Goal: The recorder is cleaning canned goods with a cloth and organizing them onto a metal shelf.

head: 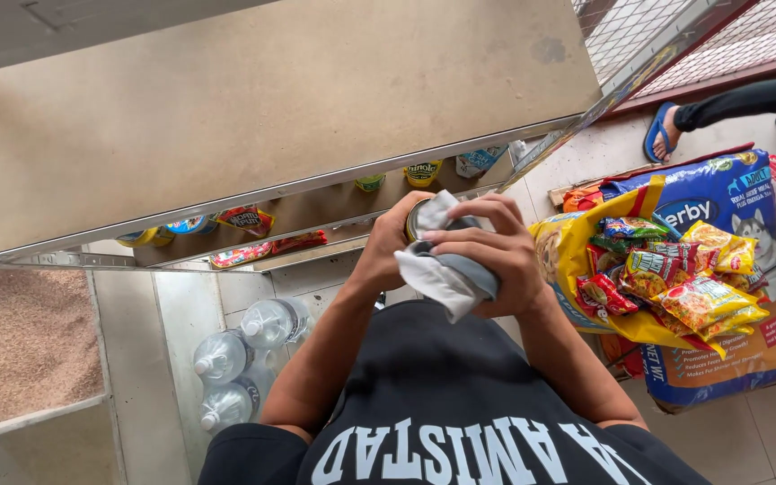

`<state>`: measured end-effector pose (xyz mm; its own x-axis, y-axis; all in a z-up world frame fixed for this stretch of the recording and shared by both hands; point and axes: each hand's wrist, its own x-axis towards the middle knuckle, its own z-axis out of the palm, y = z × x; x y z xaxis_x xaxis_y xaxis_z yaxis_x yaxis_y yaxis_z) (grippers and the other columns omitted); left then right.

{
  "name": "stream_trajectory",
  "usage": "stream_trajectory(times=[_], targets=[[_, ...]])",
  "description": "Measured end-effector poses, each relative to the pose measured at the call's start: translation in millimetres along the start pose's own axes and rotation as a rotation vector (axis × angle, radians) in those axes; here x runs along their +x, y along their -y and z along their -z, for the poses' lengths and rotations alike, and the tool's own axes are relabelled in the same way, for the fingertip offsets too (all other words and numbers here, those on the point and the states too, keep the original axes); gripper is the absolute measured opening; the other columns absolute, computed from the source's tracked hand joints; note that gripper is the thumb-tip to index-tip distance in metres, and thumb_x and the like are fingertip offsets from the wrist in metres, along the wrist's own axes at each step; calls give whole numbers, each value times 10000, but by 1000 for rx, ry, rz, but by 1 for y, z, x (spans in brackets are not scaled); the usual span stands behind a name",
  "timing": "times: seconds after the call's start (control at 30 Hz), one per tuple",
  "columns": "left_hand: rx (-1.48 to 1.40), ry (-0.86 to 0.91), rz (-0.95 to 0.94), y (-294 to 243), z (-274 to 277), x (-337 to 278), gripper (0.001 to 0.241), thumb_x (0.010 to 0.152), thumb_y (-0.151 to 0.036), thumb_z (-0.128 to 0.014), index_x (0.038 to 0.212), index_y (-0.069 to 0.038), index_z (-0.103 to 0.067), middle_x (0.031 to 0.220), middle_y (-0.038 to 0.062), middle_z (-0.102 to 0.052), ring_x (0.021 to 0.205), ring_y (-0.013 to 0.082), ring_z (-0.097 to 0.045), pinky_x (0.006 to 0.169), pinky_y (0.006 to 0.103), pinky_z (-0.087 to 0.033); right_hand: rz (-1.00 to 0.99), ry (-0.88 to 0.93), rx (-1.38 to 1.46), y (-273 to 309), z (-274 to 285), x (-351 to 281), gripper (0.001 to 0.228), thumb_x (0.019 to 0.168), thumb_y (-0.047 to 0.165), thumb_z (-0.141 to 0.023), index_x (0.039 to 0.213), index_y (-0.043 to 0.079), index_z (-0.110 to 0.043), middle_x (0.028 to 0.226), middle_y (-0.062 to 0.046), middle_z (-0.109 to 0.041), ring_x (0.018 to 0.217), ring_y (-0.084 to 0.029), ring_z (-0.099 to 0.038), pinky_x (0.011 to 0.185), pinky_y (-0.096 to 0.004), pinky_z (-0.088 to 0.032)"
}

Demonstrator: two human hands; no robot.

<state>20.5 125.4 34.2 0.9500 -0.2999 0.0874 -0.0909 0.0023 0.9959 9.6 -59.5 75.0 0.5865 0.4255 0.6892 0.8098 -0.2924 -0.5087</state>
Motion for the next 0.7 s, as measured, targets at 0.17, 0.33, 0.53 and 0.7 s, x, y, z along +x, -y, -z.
stream_trajectory(times=[0.17, 0.33, 0.53, 0.7], targets=[[6, 6, 39, -3, -21, -4, 568, 635, -122, -860, 1164, -148, -656, 969, 142, -700, 929, 277, -677, 901, 400, -521, 5, -52, -126, -21, 7, -9, 301, 813, 348, -718, 1021, 135, -763, 1126, 2, -777, 1136, -296, -640, 1055, -471, -419], [-46, 13, -24, -2, -29, -3, 561, 648, -121, -869, 1163, -122, -648, 983, 138, -713, 913, 236, -651, 905, 411, -535, -2, -9, 48, -12, 15, -14, 336, 840, 437, -694, 970, 134, -759, 1062, 3, -783, 1081, -278, -668, 1025, -457, -434], [-133, 6, 66, 3, -42, -4, 687, 648, -91, -887, 1275, -199, -627, 1080, 64, -701, 1027, 166, -674, 989, 374, -499, -220, -208, 249, -45, 44, -49, 444, 880, 409, -719, 922, -32, -725, 898, -171, -738, 941, -386, -703, 925, -498, -518], [-570, 40, 174, 21, -63, -5, 282, 1013, -204, -667, 1251, -82, -577, 1063, 95, -694, 943, 142, -661, 858, 380, -576, -437, -313, 352, -37, 35, -69, 612, 1008, 400, -634, 1415, -42, -516, 1179, -140, -611, 1122, -201, -493, 1008, -408, -448]])
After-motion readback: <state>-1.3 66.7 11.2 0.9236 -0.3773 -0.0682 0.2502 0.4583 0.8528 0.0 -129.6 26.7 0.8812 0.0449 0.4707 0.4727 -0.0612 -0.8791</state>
